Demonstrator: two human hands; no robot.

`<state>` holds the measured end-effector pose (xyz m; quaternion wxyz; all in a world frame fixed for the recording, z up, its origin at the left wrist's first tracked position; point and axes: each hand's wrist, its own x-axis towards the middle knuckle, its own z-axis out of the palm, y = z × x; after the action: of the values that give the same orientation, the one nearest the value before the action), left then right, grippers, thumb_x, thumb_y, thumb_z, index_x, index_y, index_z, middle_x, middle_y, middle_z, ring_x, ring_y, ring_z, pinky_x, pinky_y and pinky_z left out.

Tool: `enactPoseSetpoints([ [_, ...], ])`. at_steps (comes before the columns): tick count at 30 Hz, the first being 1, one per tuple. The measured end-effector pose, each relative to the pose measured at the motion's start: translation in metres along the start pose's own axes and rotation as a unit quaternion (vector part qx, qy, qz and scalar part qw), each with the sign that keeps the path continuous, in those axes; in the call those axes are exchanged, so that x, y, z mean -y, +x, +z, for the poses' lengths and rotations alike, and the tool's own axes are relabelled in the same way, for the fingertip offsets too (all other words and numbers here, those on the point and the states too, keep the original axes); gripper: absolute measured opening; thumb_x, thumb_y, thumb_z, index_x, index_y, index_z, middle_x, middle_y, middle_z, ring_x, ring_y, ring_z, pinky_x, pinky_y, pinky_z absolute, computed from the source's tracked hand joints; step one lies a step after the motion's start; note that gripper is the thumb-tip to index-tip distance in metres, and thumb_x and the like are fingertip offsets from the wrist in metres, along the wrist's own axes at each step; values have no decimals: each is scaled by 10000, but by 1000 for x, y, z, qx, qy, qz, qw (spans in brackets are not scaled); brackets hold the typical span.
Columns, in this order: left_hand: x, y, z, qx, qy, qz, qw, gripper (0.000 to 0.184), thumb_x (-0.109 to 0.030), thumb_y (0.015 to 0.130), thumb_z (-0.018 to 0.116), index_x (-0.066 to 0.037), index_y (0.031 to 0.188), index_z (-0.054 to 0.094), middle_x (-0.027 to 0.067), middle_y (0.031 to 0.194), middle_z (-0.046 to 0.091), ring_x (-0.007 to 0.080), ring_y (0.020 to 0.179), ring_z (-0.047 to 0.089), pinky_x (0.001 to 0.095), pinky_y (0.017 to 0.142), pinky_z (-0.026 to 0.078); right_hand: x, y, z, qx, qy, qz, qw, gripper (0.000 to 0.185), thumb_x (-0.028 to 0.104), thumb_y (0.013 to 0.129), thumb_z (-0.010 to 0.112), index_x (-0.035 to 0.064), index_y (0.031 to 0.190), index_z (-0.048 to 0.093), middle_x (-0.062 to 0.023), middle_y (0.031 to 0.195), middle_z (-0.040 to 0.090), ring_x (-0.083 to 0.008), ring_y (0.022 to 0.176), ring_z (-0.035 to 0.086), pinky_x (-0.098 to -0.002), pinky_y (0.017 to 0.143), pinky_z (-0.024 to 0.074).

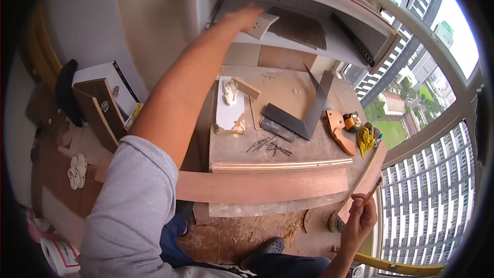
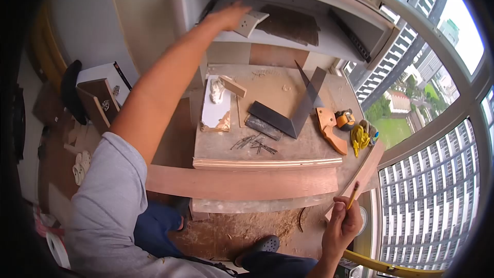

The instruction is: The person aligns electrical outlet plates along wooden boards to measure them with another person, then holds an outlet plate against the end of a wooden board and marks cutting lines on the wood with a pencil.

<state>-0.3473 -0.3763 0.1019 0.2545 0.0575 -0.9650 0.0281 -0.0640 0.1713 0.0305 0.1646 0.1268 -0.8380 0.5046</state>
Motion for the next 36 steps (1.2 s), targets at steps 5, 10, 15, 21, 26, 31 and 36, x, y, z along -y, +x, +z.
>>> enactPoseSetpoints([
  [5, 7, 6, -33, 106, -46, 43, 992, 230, -52, 825, 635, -72, 1053, 624, 145, 1099, 674, 347, 1060, 629, 448, 884, 479, -17, 16, -5, -22, 12, -5, 1000, 272, 239, 1023, 586, -6, 925, 654, 37, 687, 462, -41, 612, 390, -229, 551, 276],
  [10, -30, -65, -102, 15, -89, 212, 973, 109, -58, 887, 626, -55, 987, 581, 111, 1057, 615, 316, 971, 632, 421, 825, 486, -11, 12, -9, -21, 68, -2, 997, 239, 209, 1014, 600, -11, 939, 656, 32, 698, 488, -46, 637, 423, -222, 565, 290],
  [15, -130, -191, -178, -55, -196, 304, 931, 133, -7, 895, 639, -25, 1017, 590, 106, 1056, 595, 314, 935, 627, 385, 806, 509, 17, 8, 3, 14, 193, -30, 981, 238, 60, 947, 662, -31, 1164, 631, -22, 951, 629, -42, 706, 479, -184, 704, 417],
  [21, -215, -272, -211, 147, -399, 249, 870, 195, -170, 927, 656, -22, 1041, 603, 109, 942, 606, 230, 892, 618, 357, 763, 491, 75, 1, 24, 57, 210, -99, 971, 296, 49, 928, 680, -11, 1212, 624, 0, 960, 640, -16, 689, 465, -186, 634, 401],
  [26, -231, -293, -203, 241, -482, 139, 831, 450, -334, 949, 621, 5, 1242, 588, 186, 1091, 671, 317, 978, 640, 388, 877, 493, 58, 1, 7, 48, 277, 39, 959, 156, 163, 985, 652, 25, 1055, 633, 47, 727, 561, -6, 570, 444, -190, 486, 346],
  [31, -193, -332, -161, 177, -366, 122, 905, 458, -284, 941, 615, 16, 1284, 570, 206, 1201, 609, 364, 1136, 583, 417, 1009, 455, -15, 9, 11, 46, 347, 282, 893, 135, 210, 935, 697, 97, 933, 624, 88, 644, 460, -19, 475, 361, -202, 422, 264],
  [36, -196, -358, -130, 94, -321, 139, 932, 558, -305, 850, 723, -7, 1297, 575, 219, 1261, 556, 363, 1192, 537, 435, 1048, 421, -14, 13, 43, 100, 265, 261, 923, 167, 205, 938, 688, 51, 995, 654, 89, 648, 463, -18, 468, 352, -205, 416, 263],
])
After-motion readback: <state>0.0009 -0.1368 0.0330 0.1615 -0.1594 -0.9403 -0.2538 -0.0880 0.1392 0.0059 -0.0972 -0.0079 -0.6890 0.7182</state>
